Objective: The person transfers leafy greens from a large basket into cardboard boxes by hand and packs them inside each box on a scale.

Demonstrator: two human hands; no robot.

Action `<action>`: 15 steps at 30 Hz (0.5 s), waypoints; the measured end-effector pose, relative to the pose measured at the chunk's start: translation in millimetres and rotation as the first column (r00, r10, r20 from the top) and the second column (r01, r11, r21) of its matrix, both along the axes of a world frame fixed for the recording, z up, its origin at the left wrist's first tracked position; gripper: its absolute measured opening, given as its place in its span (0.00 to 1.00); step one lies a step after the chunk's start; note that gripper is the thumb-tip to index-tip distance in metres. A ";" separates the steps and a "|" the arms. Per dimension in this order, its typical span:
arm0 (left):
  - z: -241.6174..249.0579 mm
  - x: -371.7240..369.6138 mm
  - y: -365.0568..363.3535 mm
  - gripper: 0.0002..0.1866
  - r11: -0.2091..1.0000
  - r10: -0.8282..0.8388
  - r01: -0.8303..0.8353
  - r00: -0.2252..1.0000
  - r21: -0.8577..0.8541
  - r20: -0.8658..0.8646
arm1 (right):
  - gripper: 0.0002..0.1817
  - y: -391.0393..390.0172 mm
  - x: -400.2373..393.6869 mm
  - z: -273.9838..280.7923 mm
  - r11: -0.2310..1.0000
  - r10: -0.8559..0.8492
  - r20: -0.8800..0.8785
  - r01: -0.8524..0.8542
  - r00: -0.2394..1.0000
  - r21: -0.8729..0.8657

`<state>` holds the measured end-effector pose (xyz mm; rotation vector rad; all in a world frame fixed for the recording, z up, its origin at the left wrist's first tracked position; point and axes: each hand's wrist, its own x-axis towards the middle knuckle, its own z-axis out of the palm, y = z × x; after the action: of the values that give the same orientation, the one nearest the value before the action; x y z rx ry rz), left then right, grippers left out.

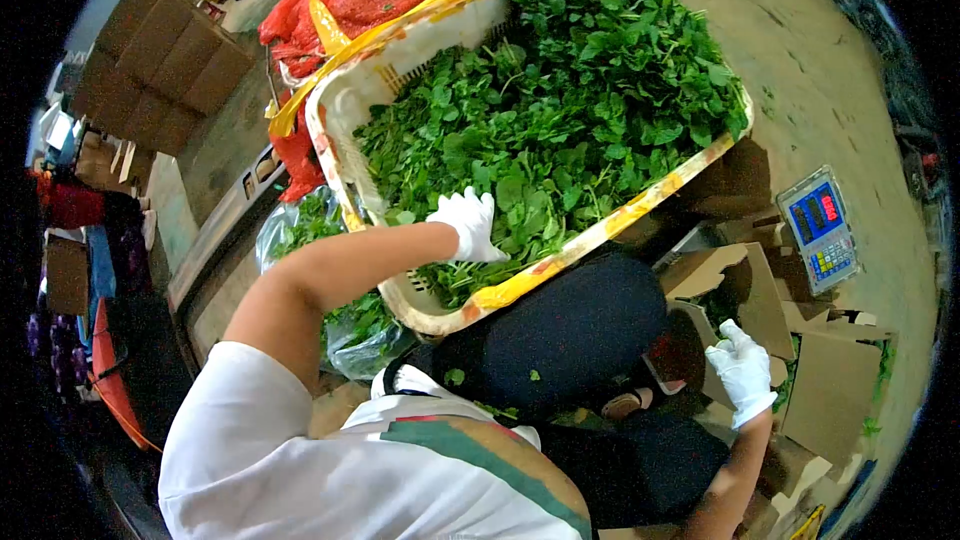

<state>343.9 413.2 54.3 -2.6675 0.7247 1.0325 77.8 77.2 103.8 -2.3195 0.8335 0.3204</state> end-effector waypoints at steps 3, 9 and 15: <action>-43.7 -16.6 -26.1 0.55 0.993 0.040 -0.063 0.975 0.100 0.217 | 0.23 -12.6 -12.1 -16.1 0.998 -0.030 0.081 0.024 0.996 0.065; -119.4 -19.7 -25.7 0.35 0.961 0.272 -0.268 0.892 -0.062 0.360 | 0.23 -10.6 -5.6 -6.0 0.992 -0.071 0.064 0.064 0.995 0.104; -22.8 25.4 -27.7 0.37 0.916 -0.337 0.347 0.938 0.199 -0.086 | 0.21 -1.0 -3.6 1.7 0.998 -0.029 0.073 0.025 0.997 0.055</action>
<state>369.3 385.5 31.5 -2.2371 0.9883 1.0185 74.2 76.2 105.6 -2.2543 0.8093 0.2411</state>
